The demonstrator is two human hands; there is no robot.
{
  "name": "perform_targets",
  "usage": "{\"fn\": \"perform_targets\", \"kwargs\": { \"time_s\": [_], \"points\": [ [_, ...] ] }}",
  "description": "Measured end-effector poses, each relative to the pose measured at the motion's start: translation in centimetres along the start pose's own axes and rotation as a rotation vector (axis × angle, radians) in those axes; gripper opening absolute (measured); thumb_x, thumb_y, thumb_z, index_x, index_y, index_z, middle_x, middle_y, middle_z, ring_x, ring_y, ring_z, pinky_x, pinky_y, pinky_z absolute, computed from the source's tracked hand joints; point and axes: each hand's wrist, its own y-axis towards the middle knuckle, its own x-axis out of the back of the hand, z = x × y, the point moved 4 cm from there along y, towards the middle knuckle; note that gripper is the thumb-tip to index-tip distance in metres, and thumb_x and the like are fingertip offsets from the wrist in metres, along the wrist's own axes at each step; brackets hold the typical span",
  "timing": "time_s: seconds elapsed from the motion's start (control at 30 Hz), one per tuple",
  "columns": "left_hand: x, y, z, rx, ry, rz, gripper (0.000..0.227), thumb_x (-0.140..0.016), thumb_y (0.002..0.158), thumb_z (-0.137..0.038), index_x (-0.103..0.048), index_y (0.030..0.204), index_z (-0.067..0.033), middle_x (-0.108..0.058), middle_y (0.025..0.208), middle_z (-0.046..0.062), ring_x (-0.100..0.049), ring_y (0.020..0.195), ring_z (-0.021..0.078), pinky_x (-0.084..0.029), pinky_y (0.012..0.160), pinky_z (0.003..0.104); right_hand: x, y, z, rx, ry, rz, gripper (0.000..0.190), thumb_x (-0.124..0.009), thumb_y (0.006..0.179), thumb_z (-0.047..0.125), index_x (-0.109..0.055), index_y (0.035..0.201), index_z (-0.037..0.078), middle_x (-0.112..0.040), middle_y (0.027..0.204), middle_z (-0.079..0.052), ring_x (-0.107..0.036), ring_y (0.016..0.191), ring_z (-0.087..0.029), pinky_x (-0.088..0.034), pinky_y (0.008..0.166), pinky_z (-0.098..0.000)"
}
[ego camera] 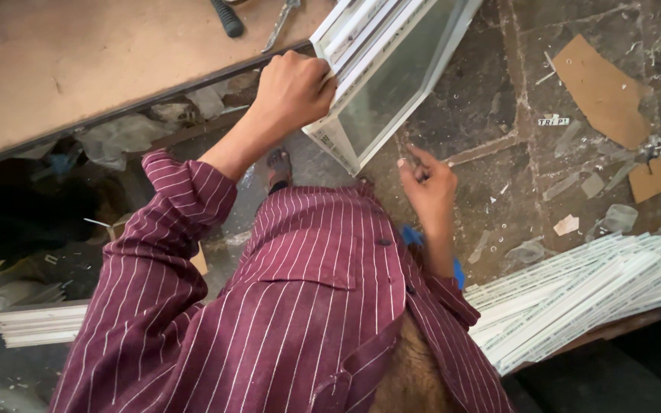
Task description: The person assembles white window frames by hand, inserting small hardware pieces into the frame channels and aligning the frame sections. The person handles multiple frame units and small metal parts on a cluttered workbench.
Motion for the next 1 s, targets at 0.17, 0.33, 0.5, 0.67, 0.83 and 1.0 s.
{"fn": "perform_targets", "kwargs": {
  "time_s": [0.17,0.33,0.5,0.67,0.83,1.0],
  "points": [
    [0.6,0.5,0.8,0.046,-0.148,0.020,0.027,-0.073,0.080,-0.029,-0.077,0.077,-0.0029,-0.068,0.063,0.017,-0.068,0.059,0.0364,-0.056,0.062,0.045,0.1,0.1,0.0,-0.007,-0.070,-0.018,0.035,-0.078,0.090,0.015,-0.075,0.123,0.007,-0.053,0.058,0.000,-0.047,0.054,-0.005,-0.043,0.053,-0.0244],
    [0.2,0.7,1.3,0.073,-0.206,0.045,0.032,-0.075,0.079,-0.032,-0.076,0.079,0.0002,-0.068,0.065,0.017,-0.068,0.058,0.0331,-0.057,0.064,0.042,0.4,0.5,0.0,0.000,-0.052,-0.032,0.035,-0.078,0.089,0.014,-0.076,0.123,0.007,-0.052,0.058,-0.001,-0.045,0.055,-0.005,-0.042,0.053,-0.0252],
    [0.3,0.5,1.7,0.016,-0.248,0.052,0.031,-0.076,0.081,-0.029,-0.077,0.085,0.0013,-0.070,0.070,0.017,-0.070,0.062,0.0316,-0.057,0.065,0.040,0.5,0.8,0.3,0.035,-0.067,-0.033,0.034,-0.079,0.089,0.015,-0.076,0.122,0.007,-0.055,0.058,0.000,-0.047,0.054,-0.004,-0.042,0.054,-0.0249],
    [1.6,-0.6,2.0,-0.080,-0.395,0.121,0.028,-0.077,0.088,-0.023,-0.078,0.100,0.0015,-0.074,0.082,0.017,-0.074,0.071,0.0285,-0.059,0.069,0.037,0.5,1.1,0.2,0.019,-0.091,-0.028,0.032,-0.079,0.089,0.015,-0.077,0.121,0.008,-0.053,0.057,-0.001,-0.046,0.054,-0.005,-0.040,0.053,-0.0256],
    [2.8,-2.7,1.5,-0.068,-0.409,0.084,0.031,-0.077,0.087,-0.018,-0.077,0.111,0.0013,-0.074,0.091,0.020,-0.075,0.080,0.0293,-0.059,0.075,0.037,0.2,1.3,0.0,0.019,-0.128,-0.005,0.033,-0.080,0.088,0.016,-0.077,0.120,0.009,-0.054,0.056,0.000,-0.047,0.051,-0.006,-0.041,0.051,-0.0262],
    [3.7,-3.8,0.5,-0.023,-0.438,-0.021,0.030,-0.074,0.088,-0.012,-0.077,0.115,0.0003,-0.074,0.094,0.018,-0.075,0.083,0.0281,-0.059,0.075,0.037,-0.3,1.4,-0.2,0.002,-0.110,0.030,0.034,-0.079,0.089,0.016,-0.077,0.121,0.009,-0.056,0.061,-0.001,-0.050,0.054,-0.005,-0.044,0.054,-0.0256]
  ]
}}
